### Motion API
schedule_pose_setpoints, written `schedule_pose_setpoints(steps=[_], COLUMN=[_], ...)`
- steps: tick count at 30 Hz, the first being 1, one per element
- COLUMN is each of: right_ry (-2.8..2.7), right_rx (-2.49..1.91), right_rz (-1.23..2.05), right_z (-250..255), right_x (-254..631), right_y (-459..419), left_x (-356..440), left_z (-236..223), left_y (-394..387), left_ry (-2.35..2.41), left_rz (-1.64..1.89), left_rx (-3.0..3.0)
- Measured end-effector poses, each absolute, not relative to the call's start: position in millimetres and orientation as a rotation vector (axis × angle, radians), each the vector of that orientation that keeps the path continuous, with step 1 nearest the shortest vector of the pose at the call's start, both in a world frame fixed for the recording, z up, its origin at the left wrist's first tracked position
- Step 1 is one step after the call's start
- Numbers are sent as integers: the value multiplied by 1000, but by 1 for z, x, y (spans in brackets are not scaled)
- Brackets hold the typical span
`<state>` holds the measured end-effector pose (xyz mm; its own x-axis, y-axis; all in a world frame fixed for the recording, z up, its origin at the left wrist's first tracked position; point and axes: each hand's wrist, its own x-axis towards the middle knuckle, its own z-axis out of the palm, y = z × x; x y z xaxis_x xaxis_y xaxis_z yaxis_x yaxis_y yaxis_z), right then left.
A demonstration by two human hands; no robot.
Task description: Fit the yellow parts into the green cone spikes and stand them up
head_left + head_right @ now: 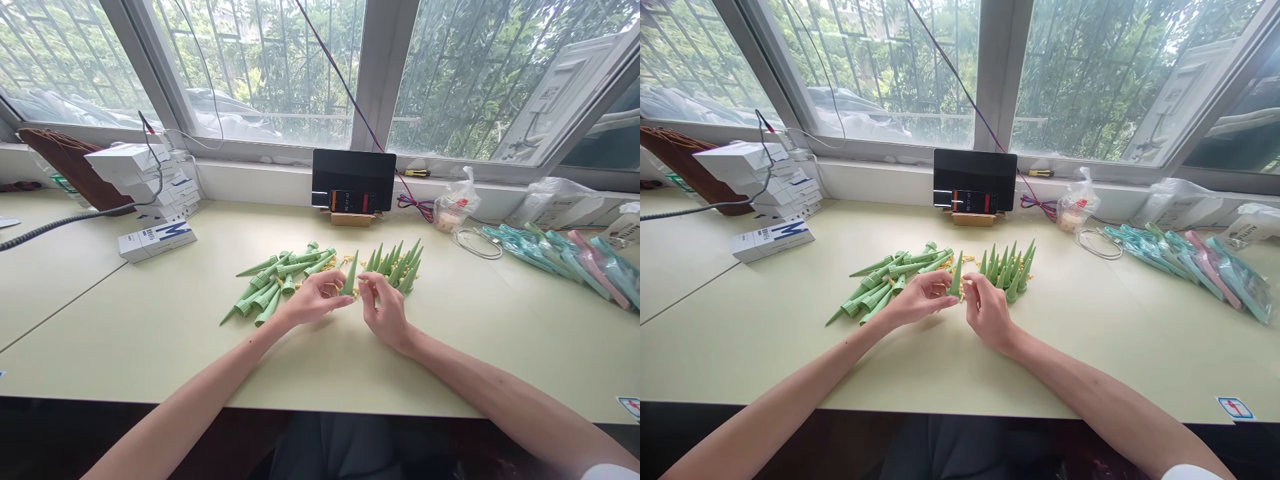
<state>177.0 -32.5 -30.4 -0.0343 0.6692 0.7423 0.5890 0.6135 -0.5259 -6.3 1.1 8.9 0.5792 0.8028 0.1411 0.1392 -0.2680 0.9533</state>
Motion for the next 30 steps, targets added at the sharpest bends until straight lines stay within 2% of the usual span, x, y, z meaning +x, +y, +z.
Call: schedule_pose_setpoints(steps=[30], right_ry=[-1666], right_rx=[-1085], right_rz=[250], right_z=[-27], right_x=[174], right_y=[-34], left_x=[-6], left_z=[4], left_y=[2], left_ry=[766], left_rz=[942], left_rx=[2256])
